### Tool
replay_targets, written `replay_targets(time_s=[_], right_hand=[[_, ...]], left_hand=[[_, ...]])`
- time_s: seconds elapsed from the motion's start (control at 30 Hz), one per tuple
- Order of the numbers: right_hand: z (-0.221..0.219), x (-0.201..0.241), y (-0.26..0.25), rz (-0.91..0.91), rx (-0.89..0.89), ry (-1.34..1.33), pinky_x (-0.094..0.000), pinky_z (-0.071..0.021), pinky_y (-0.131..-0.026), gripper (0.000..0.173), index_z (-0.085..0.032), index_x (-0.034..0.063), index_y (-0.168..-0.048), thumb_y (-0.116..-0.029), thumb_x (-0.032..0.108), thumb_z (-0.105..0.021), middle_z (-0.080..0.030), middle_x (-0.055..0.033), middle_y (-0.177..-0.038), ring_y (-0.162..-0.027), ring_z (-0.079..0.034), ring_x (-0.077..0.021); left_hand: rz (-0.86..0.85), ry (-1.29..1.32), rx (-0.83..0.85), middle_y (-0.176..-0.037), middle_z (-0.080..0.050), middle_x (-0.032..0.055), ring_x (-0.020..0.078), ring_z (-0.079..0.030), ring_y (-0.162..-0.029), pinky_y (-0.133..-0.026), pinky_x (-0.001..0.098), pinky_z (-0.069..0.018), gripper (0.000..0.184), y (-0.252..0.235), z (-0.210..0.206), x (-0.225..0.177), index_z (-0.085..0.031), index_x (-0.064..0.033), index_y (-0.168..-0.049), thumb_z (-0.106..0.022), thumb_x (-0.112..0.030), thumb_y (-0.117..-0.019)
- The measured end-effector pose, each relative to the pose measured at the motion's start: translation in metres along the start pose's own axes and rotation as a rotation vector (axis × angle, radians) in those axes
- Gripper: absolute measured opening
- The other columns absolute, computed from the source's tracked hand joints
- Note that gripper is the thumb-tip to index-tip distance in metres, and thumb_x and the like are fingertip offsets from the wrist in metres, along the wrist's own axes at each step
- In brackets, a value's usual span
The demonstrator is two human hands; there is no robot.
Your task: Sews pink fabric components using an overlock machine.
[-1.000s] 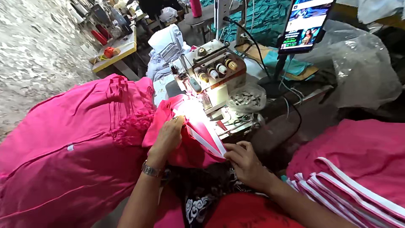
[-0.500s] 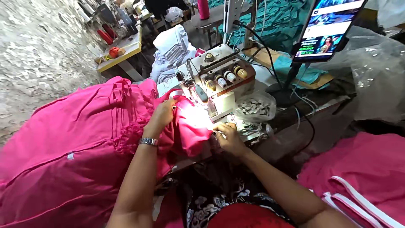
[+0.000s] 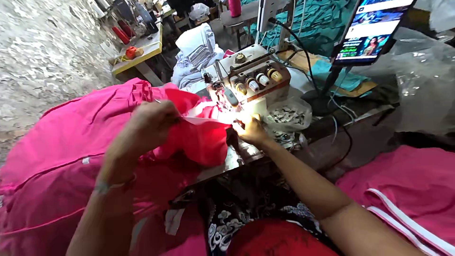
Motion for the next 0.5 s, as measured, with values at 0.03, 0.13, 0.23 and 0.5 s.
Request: replay_targets(time_s=[0.03,0.13,0.23,0.5], right_hand=[[0.001,0.000,-0.001,0.017,-0.006,0.018,-0.0618,-0.0424,-0.095,0.021,-0.074,-0.0030,-0.104,-0.0946,0.014,-0.066,-0.072,-0.0206,-0.099,-0.097,-0.067,-0.0367],[0.003,-0.002,-0.008,0.057,0.021,0.017,-0.0629,-0.0399,-0.096,0.022,-0.075,-0.0020,-0.103,-0.0948,0.017,-0.065,-0.072,-0.0203,-0.102,-0.100,-0.067,-0.0358],[0.005,-0.003,-0.010,0.074,0.032,0.036,-0.0625,-0.0400,-0.092,0.024,-0.074,-0.0028,-0.100,-0.0942,0.018,-0.065,-0.071,-0.0211,-0.095,-0.093,-0.067,-0.0369],[-0.004,-0.016,0.001,0.050,0.038,-0.037,-0.0622,-0.0384,-0.100,0.024,-0.075,0.0002,-0.111,-0.0978,0.013,-0.061,-0.074,-0.0187,-0.108,-0.103,-0.068,-0.0361]], left_hand=[[0.051,-0.016,0.060,-0.084,-0.067,0.0220,0.0400,-0.067,-0.082,-0.082,0.0644,-0.0470,0.008,0.006,-0.018,0.017,-0.066,0.0067,-0.090,-0.059,0.005,-0.0934],[0.127,-0.100,-0.021,-0.092,-0.067,0.0285,0.0487,-0.066,-0.090,-0.087,0.0718,-0.0422,0.013,0.020,-0.007,0.019,-0.065,0.0095,-0.098,-0.054,0.003,-0.0984],[0.019,-0.054,-0.199,-0.086,-0.066,0.0199,0.0311,-0.064,-0.084,-0.090,0.0546,-0.0447,0.022,0.027,0.029,-0.032,-0.064,0.0074,-0.095,-0.048,-0.007,-0.0988],[-0.225,0.438,0.080,-0.080,-0.066,0.0118,0.0237,-0.069,-0.072,-0.066,0.0351,-0.0585,0.009,0.077,-0.098,-0.166,-0.066,-0.0030,-0.089,-0.059,-0.005,-0.0947]])
Point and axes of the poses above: each hand's wrist, its own y-axis away from the middle knuckle, its own z-axis out of the back of the hand, x = y × z, the point moved 3 cm from there along -y, towards the middle knuckle
